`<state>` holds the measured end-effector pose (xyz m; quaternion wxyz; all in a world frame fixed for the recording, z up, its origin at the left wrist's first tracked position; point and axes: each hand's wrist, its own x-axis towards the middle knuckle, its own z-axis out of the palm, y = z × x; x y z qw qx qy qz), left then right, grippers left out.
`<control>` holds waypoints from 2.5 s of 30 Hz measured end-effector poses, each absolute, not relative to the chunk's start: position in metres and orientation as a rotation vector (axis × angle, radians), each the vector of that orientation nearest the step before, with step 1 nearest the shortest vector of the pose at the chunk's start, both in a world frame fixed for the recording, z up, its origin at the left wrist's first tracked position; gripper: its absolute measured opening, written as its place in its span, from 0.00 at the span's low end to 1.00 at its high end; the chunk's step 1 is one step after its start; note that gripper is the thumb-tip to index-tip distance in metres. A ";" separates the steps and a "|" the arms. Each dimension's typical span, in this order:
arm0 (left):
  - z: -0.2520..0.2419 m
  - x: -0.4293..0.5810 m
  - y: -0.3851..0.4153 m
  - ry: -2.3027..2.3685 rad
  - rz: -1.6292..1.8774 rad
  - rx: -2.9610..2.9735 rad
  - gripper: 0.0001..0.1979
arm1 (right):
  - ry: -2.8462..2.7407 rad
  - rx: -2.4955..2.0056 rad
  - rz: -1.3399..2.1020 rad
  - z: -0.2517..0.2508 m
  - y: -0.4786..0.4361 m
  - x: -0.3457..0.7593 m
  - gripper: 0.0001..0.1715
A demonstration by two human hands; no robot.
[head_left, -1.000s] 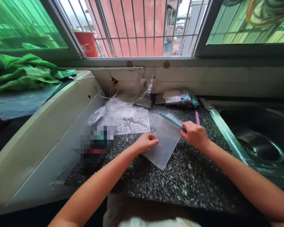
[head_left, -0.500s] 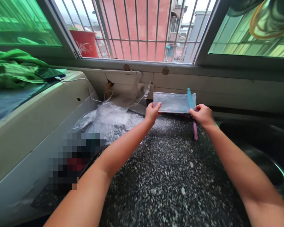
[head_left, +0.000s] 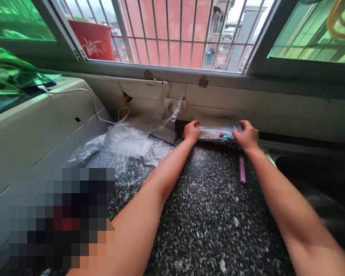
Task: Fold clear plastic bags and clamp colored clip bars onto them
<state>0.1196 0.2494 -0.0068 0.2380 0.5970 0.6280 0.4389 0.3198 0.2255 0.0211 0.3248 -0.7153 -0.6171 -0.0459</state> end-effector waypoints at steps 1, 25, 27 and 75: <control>-0.013 0.120 0.250 1.731 1.178 1.635 0.14 | -1.656 -1.884 -0.100 0.017 0.226 0.320 0.23; 0.010 0.072 0.182 1.717 1.244 1.909 0.12 | -1.900 -1.413 -0.462 0.011 0.179 0.297 0.19; 0.025 0.041 0.173 1.774 1.142 1.997 0.11 | -1.973 -1.309 -0.425 0.005 0.176 0.270 0.18; 0.036 -0.065 -0.082 1.674 0.899 3.194 0.13 | -2.161 -0.726 -0.638 0.022 -0.054 0.267 0.07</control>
